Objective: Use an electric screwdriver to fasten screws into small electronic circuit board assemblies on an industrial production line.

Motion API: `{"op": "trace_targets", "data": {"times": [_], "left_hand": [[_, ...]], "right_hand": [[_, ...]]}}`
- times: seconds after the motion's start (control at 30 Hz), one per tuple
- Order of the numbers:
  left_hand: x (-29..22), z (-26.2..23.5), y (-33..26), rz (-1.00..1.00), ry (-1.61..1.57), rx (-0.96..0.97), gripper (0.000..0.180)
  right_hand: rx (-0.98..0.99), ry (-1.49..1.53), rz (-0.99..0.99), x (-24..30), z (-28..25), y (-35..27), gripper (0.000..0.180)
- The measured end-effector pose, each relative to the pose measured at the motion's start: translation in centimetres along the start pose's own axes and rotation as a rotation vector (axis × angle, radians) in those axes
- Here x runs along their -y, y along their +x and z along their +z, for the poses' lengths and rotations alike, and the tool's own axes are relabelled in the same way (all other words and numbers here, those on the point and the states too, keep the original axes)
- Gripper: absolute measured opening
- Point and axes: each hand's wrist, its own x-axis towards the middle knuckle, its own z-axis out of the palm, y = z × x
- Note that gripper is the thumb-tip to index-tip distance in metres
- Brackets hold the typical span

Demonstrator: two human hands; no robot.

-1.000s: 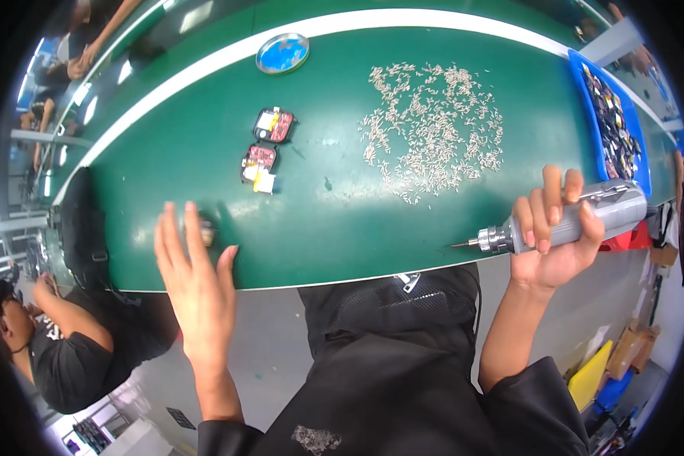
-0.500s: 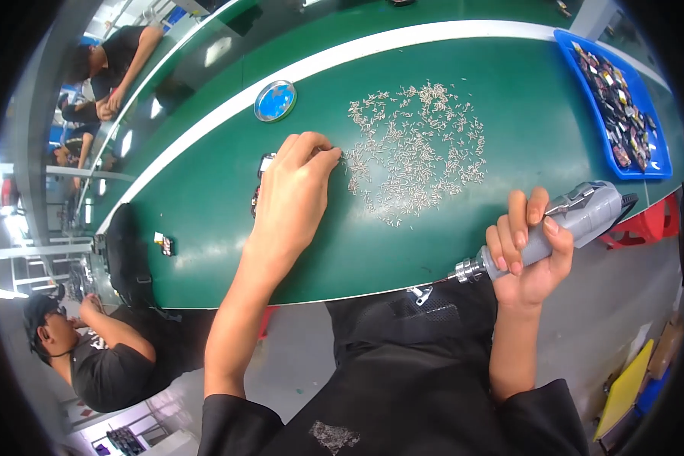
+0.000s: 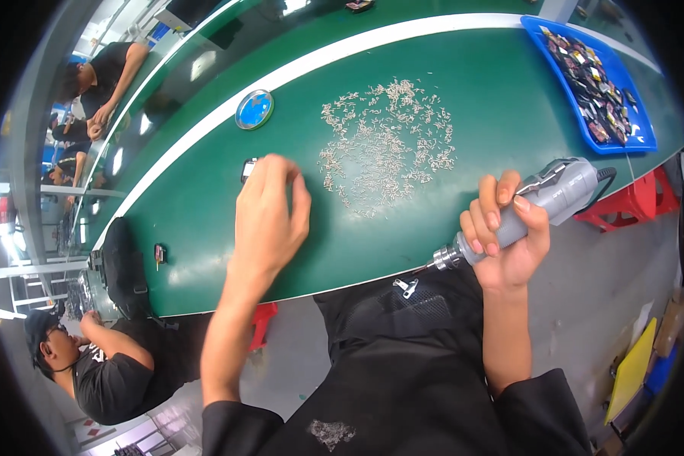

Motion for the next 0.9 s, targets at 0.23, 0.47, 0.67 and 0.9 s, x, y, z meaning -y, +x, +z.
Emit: {"op": "trace_targets", "data": {"times": [0.23, 0.47, 0.67, 0.9], "left_hand": [[-3.5, -0.4, -6.9, -0.181, -0.309, -0.136, 0.016], [-6.4, -0.4, -9.5, -0.421, -0.752, -0.236, 0.014], [-7.8, -0.4, -10.1, -0.492, -1.215, -0.146, 0.004], [-8.5, 0.0, -10.8, -0.500, -1.465, -0.140, 0.013]], "right_hand": [[-0.061, 0.001, 0.016, -0.4, 0.3, -0.4, 0.016], [0.017, 0.040, 0.026, -1.4, 3.1, -1.2, 0.013], [0.072, 0.139, -0.036, -2.1, 6.9, -1.5, 0.012], [0.091, 0.074, -0.081, -2.9, 7.7, -1.9, 0.014]]}}
